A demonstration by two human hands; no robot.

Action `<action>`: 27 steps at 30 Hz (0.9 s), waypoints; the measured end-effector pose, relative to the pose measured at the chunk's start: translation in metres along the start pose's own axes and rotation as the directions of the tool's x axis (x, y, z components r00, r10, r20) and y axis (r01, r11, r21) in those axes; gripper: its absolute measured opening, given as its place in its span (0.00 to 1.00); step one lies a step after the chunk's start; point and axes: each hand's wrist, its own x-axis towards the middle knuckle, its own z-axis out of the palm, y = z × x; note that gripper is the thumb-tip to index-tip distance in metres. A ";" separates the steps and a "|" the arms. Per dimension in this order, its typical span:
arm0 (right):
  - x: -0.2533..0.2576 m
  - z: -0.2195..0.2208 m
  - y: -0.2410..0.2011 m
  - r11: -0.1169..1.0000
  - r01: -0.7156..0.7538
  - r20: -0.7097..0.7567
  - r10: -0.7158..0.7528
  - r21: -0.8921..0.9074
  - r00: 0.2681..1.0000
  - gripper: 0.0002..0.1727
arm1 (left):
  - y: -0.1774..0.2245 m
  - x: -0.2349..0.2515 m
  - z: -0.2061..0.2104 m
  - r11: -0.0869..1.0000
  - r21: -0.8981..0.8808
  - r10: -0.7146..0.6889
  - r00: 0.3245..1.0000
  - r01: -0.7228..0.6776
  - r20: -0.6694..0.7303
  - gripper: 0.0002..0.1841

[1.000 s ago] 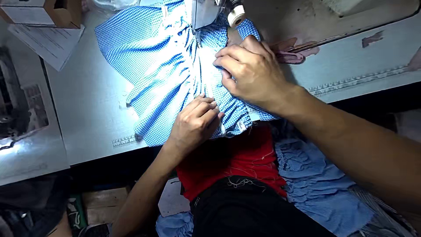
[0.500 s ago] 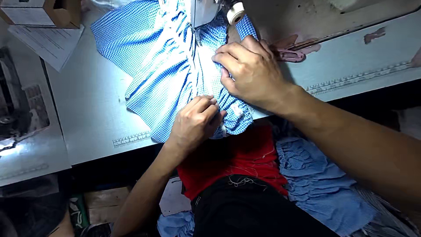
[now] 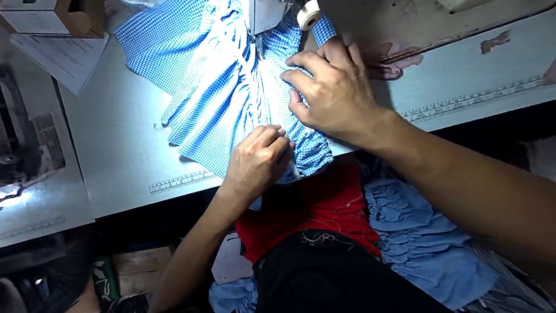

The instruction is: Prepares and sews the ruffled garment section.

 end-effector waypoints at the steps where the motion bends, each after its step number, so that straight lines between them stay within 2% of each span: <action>1: -0.001 0.001 0.000 1.000 0.017 -0.030 -0.016 0.003 0.999 0.19 | 0.000 0.001 0.000 1.000 0.002 -0.002 1.000 0.002 0.002 0.09; 3: -0.002 0.004 -0.001 0.999 0.048 -0.073 -0.046 0.014 0.996 0.18 | 0.001 0.001 0.000 1.000 0.008 -0.006 1.000 0.006 -0.002 0.08; 7: -0.001 0.002 0.000 1.000 0.015 -0.011 -0.014 0.017 1.000 0.24 | 0.002 0.002 0.000 0.999 0.041 -0.019 1.000 0.019 -0.010 0.15; 9: -0.001 0.003 0.001 0.999 0.026 -0.033 -0.025 0.021 0.999 0.20 | 0.002 0.002 -0.001 0.998 0.057 -0.016 1.000 0.016 0.000 0.19; 11: 0.000 0.003 0.001 1.000 0.030 -0.042 -0.030 0.007 0.999 0.18 | 0.001 0.002 -0.001 0.998 0.057 -0.017 1.000 0.016 0.007 0.18; 15: 0.002 0.000 0.001 1.000 -0.008 0.022 0.008 -0.003 1.000 0.23 | -0.001 0.003 -0.001 0.998 0.061 -0.012 1.000 0.012 0.001 0.17; 19: 0.001 0.003 0.001 0.999 0.034 -0.045 -0.033 0.013 0.998 0.18 | 0.002 0.002 -0.001 0.999 0.042 -0.003 1.000 0.002 0.010 0.13; 22: 0.002 0.001 -0.001 1.000 -0.017 0.001 0.017 0.002 1.000 0.25 | 0.002 0.001 0.000 0.999 0.036 -0.001 1.000 0.001 -0.004 0.13; 27: 0.003 0.002 -0.002 1.000 0.006 -0.028 -0.007 -0.017 1.000 0.17 | 0.003 0.002 -0.001 0.998 0.061 -0.028 1.000 0.027 0.009 0.17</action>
